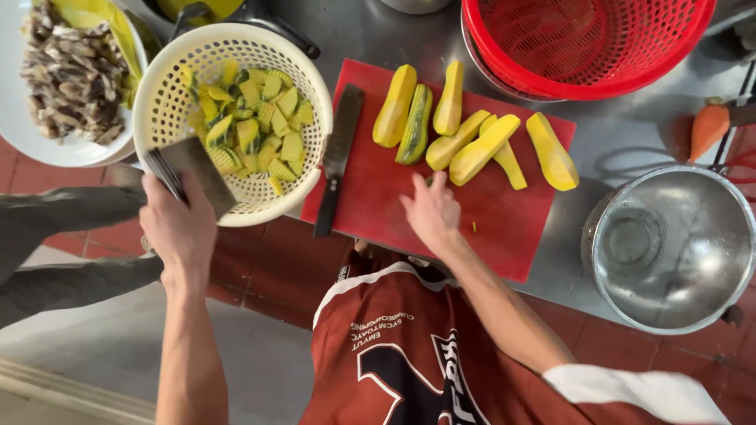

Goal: The person cuts yellow squash pieces into crinkle-cut slices using a crinkle cutter, working one piece at a time on a red cutting board. They place the cut slices into a perforated basket beside the board and pick up new squash wedges to continue cutting.

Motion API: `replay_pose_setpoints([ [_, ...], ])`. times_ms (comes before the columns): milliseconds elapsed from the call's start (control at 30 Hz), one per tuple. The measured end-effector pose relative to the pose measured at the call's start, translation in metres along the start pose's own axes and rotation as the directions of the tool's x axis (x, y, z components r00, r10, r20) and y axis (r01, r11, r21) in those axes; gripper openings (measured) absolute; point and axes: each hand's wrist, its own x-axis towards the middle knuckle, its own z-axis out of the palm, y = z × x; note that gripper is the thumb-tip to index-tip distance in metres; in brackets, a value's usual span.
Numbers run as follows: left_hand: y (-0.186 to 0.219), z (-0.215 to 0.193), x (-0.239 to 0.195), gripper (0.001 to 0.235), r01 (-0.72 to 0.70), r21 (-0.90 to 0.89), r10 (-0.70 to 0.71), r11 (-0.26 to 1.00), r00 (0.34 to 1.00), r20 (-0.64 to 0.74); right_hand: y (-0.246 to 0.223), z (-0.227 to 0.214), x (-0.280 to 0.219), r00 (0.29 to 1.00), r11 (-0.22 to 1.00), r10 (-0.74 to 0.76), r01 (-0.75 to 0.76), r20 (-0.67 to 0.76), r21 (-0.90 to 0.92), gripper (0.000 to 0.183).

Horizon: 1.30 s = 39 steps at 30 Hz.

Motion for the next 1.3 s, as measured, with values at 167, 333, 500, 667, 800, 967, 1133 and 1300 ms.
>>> replay_pose_setpoints([
  [167, 0.004, 0.021, -0.044, 0.026, -0.021, -0.331, 0.053, 0.944, 0.995, 0.090, 0.045, 0.021, -0.012, 0.997, 0.983, 0.061, -0.067, 0.038, 0.171, 0.035],
  [333, 0.019, 0.026, -0.075, 0.022, 0.110, -0.517, 0.034, 0.849, 0.965, 0.261, 0.052, 0.022, -0.008, 0.991, 0.959, 0.125, -0.135, 0.053, 0.251, 0.026],
  [500, 0.012, 0.032, -0.087, 0.021, 0.224, -0.445, 0.004, 0.867, 0.890, 0.456, -0.024, -0.032, 0.014, 0.973, 0.823, 0.221, -0.224, 0.069, 0.522, 0.034],
  [667, 0.014, 0.041, -0.095, 0.024, 0.253, -0.363, -0.004, 0.897, 0.826, 0.564, -0.148, -0.081, 0.047, 0.998, 0.565, -0.057, 0.056, -0.029, 0.823, 0.051],
  [800, 0.017, 0.041, -0.099, 0.025, 0.217, -0.405, 0.061, 0.888, 0.818, 0.573, -0.104, -0.072, 0.061, 0.923, 0.675, 0.081, 0.227, -0.376, 0.702, 0.044],
  [967, 0.014, 0.056, -0.103, 0.026, 0.246, -0.412, 0.057, 0.878, 0.799, 0.599, 0.063, -0.044, 0.082, 0.638, 0.801, 0.590, -0.540, -0.495, 0.258, 0.067],
  [1133, 0.032, 0.066, -0.103, 0.027, 0.180, -0.399, 0.120, 0.899, 0.776, 0.619, 0.108, -0.004, 0.070, 0.718, 0.773, 0.633, -0.576, -0.288, 0.265, 0.065],
  [1300, 0.065, 0.075, -0.105, 0.029, 0.127, -0.415, 0.173, 0.901, 0.772, 0.612, 0.105, -0.013, 0.019, 0.821, 0.613, 0.562, -0.496, 0.102, 0.615, 0.068],
])
